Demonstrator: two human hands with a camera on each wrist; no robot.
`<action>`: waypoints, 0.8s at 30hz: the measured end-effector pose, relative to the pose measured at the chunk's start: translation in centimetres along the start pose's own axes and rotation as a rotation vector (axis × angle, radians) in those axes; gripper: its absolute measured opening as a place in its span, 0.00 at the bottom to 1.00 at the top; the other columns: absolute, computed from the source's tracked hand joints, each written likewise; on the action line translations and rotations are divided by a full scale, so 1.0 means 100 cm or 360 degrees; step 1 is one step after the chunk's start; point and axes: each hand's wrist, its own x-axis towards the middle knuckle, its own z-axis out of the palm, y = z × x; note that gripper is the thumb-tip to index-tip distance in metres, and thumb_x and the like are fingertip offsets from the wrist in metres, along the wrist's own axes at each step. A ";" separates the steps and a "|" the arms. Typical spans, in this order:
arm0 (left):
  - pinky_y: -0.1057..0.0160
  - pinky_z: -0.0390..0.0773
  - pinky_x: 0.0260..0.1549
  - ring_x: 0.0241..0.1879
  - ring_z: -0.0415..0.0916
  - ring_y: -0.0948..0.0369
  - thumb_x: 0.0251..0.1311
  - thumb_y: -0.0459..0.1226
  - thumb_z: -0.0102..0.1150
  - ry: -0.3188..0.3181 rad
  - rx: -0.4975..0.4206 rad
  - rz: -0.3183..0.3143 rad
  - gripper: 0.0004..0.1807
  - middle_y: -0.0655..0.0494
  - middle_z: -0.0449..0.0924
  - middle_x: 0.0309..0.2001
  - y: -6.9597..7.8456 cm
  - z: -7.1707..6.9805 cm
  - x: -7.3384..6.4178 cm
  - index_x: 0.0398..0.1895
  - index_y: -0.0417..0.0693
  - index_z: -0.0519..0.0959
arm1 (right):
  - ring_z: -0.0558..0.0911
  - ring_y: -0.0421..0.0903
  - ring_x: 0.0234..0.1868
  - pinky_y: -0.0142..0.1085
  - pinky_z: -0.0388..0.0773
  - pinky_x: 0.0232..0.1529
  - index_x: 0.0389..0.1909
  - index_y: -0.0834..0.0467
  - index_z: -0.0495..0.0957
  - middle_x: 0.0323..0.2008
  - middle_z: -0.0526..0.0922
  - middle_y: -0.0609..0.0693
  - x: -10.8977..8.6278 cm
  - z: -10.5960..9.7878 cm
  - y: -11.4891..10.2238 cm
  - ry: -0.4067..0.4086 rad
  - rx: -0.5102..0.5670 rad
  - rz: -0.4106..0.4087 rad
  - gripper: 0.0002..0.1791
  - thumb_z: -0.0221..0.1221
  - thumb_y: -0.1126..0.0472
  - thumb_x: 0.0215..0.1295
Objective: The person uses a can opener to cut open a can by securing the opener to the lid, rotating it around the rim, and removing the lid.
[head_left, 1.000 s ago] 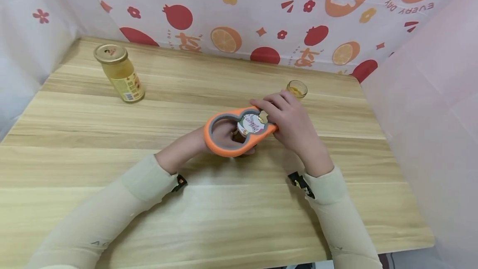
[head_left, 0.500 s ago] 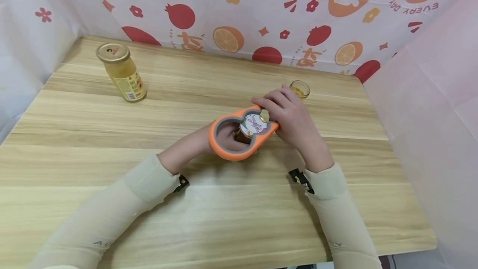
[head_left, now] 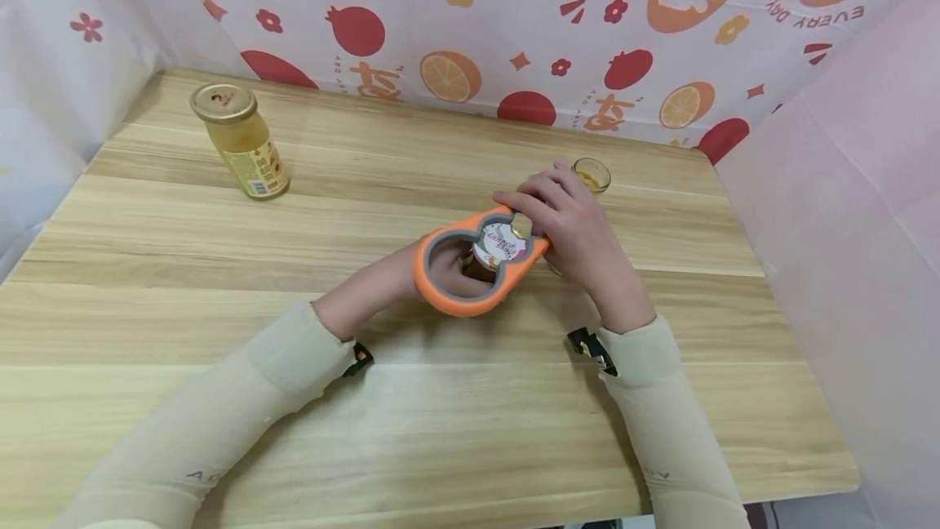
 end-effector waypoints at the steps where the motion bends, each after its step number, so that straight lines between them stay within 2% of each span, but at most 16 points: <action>1: 0.75 0.64 0.63 0.63 0.69 0.61 0.60 0.32 0.61 0.0065 -0.0469 0.0001 0.32 0.48 0.71 0.65 -0.002 0.000 0.000 0.68 0.34 0.67 | 0.76 0.54 0.52 0.52 0.56 0.74 0.56 0.51 0.82 0.44 0.82 0.52 0.001 0.000 0.000 0.0005 0.0002 -0.0004 0.35 0.43 0.81 0.55; 2: 0.71 0.66 0.63 0.62 0.69 0.60 0.59 0.32 0.62 0.0082 -0.0555 0.0001 0.32 0.48 0.71 0.64 -0.004 0.000 0.001 0.68 0.33 0.67 | 0.76 0.54 0.52 0.52 0.56 0.74 0.55 0.50 0.82 0.43 0.82 0.52 0.001 0.001 0.000 0.0006 0.0004 -0.0007 0.35 0.43 0.81 0.55; 3: 0.70 0.67 0.63 0.61 0.70 0.59 0.58 0.35 0.65 0.0168 -0.0652 0.0024 0.34 0.46 0.71 0.64 -0.007 0.000 0.002 0.68 0.35 0.67 | 0.76 0.54 0.52 0.52 0.56 0.74 0.55 0.50 0.82 0.43 0.82 0.52 0.001 0.001 0.000 0.0012 0.0008 -0.0009 0.35 0.43 0.81 0.54; 4: 0.67 0.68 0.63 0.61 0.70 0.58 0.57 0.35 0.66 0.0169 -0.0697 0.0028 0.34 0.46 0.72 0.63 -0.009 0.000 0.003 0.67 0.35 0.67 | 0.76 0.54 0.51 0.52 0.56 0.74 0.55 0.50 0.82 0.43 0.82 0.52 0.001 0.001 0.001 0.0015 0.0012 -0.0010 0.35 0.42 0.81 0.54; 5: 0.66 0.68 0.63 0.60 0.70 0.58 0.57 0.36 0.66 0.0148 -0.0667 0.0028 0.34 0.47 0.72 0.62 -0.010 0.000 0.004 0.66 0.35 0.68 | 0.76 0.53 0.51 0.52 0.56 0.74 0.55 0.50 0.83 0.43 0.82 0.52 0.001 0.002 0.000 0.0017 0.0016 -0.0010 0.36 0.42 0.81 0.54; 6: 0.65 0.68 0.63 0.60 0.70 0.59 0.58 0.40 0.66 0.0120 -0.0483 0.0043 0.33 0.49 0.73 0.62 -0.011 0.000 0.004 0.66 0.37 0.69 | 0.76 0.53 0.52 0.52 0.56 0.74 0.55 0.49 0.83 0.43 0.82 0.52 0.001 0.002 0.000 0.0019 0.0022 -0.0010 0.36 0.42 0.81 0.54; 8: 0.65 0.68 0.63 0.60 0.70 0.60 0.58 0.42 0.66 0.0092 -0.0372 0.0053 0.33 0.50 0.72 0.61 -0.012 0.000 0.005 0.65 0.38 0.69 | 0.76 0.53 0.52 0.53 0.56 0.74 0.55 0.49 0.83 0.42 0.82 0.52 0.002 0.003 0.000 0.0023 0.0030 -0.0011 0.36 0.42 0.81 0.53; 10: 0.66 0.67 0.64 0.60 0.70 0.60 0.58 0.43 0.67 0.0109 -0.0316 0.0067 0.34 0.50 0.72 0.62 -0.013 -0.001 0.006 0.66 0.39 0.69 | 0.76 0.53 0.52 0.53 0.56 0.74 0.55 0.49 0.83 0.42 0.82 0.52 0.002 0.004 0.000 0.0025 0.0041 -0.0009 0.37 0.42 0.82 0.53; 12: 0.65 0.67 0.64 0.60 0.70 0.59 0.56 0.42 0.67 0.0176 -0.0372 0.0083 0.35 0.50 0.71 0.62 -0.012 0.000 0.006 0.66 0.38 0.68 | 0.76 0.53 0.53 0.52 0.57 0.74 0.55 0.48 0.83 0.42 0.81 0.52 0.003 0.004 0.000 0.0022 0.0045 -0.0010 0.37 0.42 0.82 0.53; 13: 0.66 0.68 0.64 0.60 0.70 0.60 0.55 0.40 0.69 0.0218 -0.0543 0.0071 0.36 0.50 0.71 0.62 -0.012 0.000 0.005 0.66 0.38 0.68 | 0.76 0.53 0.53 0.52 0.57 0.74 0.55 0.48 0.83 0.42 0.81 0.52 0.003 0.005 0.000 0.0023 0.0048 -0.0013 0.37 0.43 0.83 0.53; 17: 0.65 0.70 0.63 0.60 0.70 0.62 0.51 0.38 0.72 0.0309 -0.0743 0.0017 0.41 0.53 0.71 0.62 -0.010 0.001 0.003 0.69 0.40 0.65 | 0.75 0.53 0.53 0.53 0.57 0.73 0.56 0.47 0.83 0.42 0.81 0.51 0.004 0.006 0.001 0.0017 0.0057 -0.0018 0.37 0.45 0.83 0.56; 21: 0.66 0.69 0.62 0.61 0.70 0.63 0.50 0.39 0.73 0.0308 -0.0716 -0.0026 0.43 0.54 0.71 0.64 -0.008 0.001 0.003 0.70 0.41 0.65 | 0.76 0.53 0.54 0.53 0.56 0.74 0.56 0.46 0.83 0.43 0.83 0.51 0.005 0.006 0.002 0.0008 0.0065 -0.0010 0.35 0.44 0.81 0.59; 24: 0.66 0.70 0.62 0.61 0.71 0.62 0.51 0.38 0.72 0.0296 -0.0741 -0.0029 0.40 0.52 0.73 0.64 -0.009 0.000 0.003 0.68 0.40 0.68 | 0.76 0.53 0.56 0.52 0.55 0.74 0.57 0.47 0.83 0.44 0.86 0.50 0.005 0.007 0.004 0.0008 0.0066 -0.0006 0.34 0.44 0.80 0.60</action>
